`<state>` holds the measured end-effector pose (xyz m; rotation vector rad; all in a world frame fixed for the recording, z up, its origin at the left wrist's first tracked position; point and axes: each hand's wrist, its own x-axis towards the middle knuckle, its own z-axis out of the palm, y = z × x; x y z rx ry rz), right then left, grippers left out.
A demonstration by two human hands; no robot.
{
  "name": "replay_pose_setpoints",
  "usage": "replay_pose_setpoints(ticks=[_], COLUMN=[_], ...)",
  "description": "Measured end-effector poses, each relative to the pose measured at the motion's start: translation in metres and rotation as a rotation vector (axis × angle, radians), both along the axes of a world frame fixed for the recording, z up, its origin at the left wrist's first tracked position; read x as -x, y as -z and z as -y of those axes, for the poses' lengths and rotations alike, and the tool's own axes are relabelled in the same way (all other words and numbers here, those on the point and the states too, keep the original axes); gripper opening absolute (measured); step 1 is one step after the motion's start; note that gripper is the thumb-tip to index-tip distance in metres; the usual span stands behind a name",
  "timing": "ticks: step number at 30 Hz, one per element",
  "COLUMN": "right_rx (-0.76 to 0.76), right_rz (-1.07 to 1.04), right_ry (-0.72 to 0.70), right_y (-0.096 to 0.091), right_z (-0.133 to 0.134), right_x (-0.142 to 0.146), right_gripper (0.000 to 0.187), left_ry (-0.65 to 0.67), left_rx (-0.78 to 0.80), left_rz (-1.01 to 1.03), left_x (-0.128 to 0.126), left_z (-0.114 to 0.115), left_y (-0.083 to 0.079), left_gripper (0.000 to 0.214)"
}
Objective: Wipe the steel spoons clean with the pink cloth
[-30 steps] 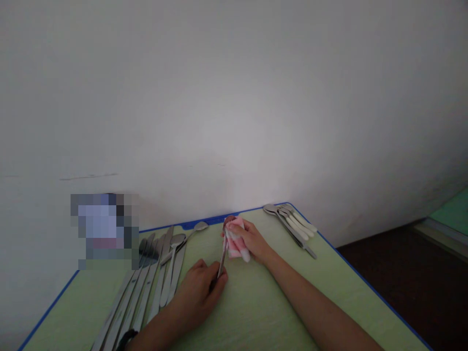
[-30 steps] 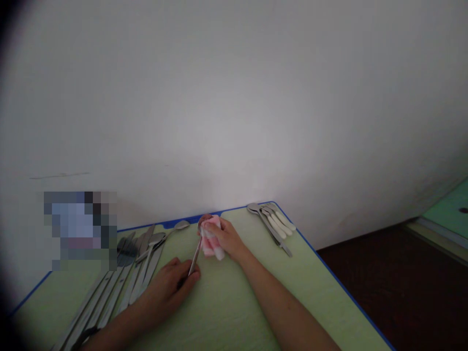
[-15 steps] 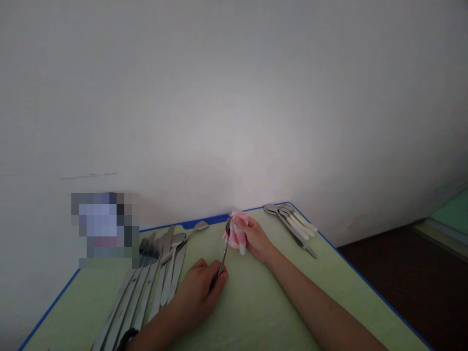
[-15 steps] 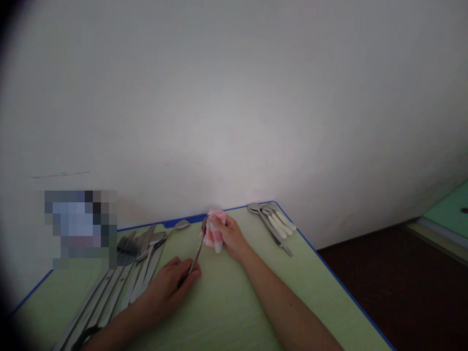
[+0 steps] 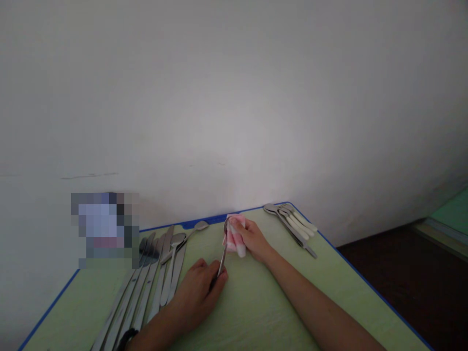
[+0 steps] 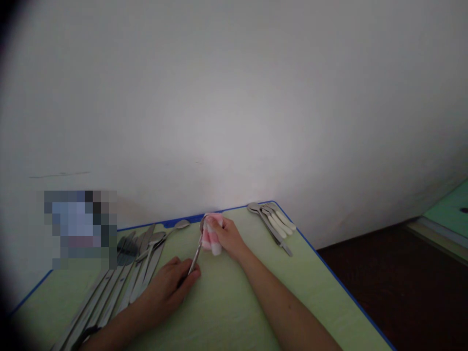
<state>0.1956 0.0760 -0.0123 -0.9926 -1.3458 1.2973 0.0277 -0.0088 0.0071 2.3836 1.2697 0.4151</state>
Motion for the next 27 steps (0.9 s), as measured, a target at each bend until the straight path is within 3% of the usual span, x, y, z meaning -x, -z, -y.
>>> replay_pose_setpoints(ticks=[18,27], right_rx=[0.024,-0.003], right_rz=[-0.047,0.036], right_ry=[0.009,0.042], right_y=[0.0011,-0.0022], right_z=[-0.0004,0.0014], right_x=[0.0007,0.0005], right_gripper=[0.041,0.038], left_ry=[-0.009,-0.006], left_rx=[0.006,0.005], left_rz=[-0.003,0.003], left_x=[-0.0004,0.0], left_z=[0.0004,0.0005], left_y=[-0.0003,0.0014], left_gripper=[0.03,0.03])
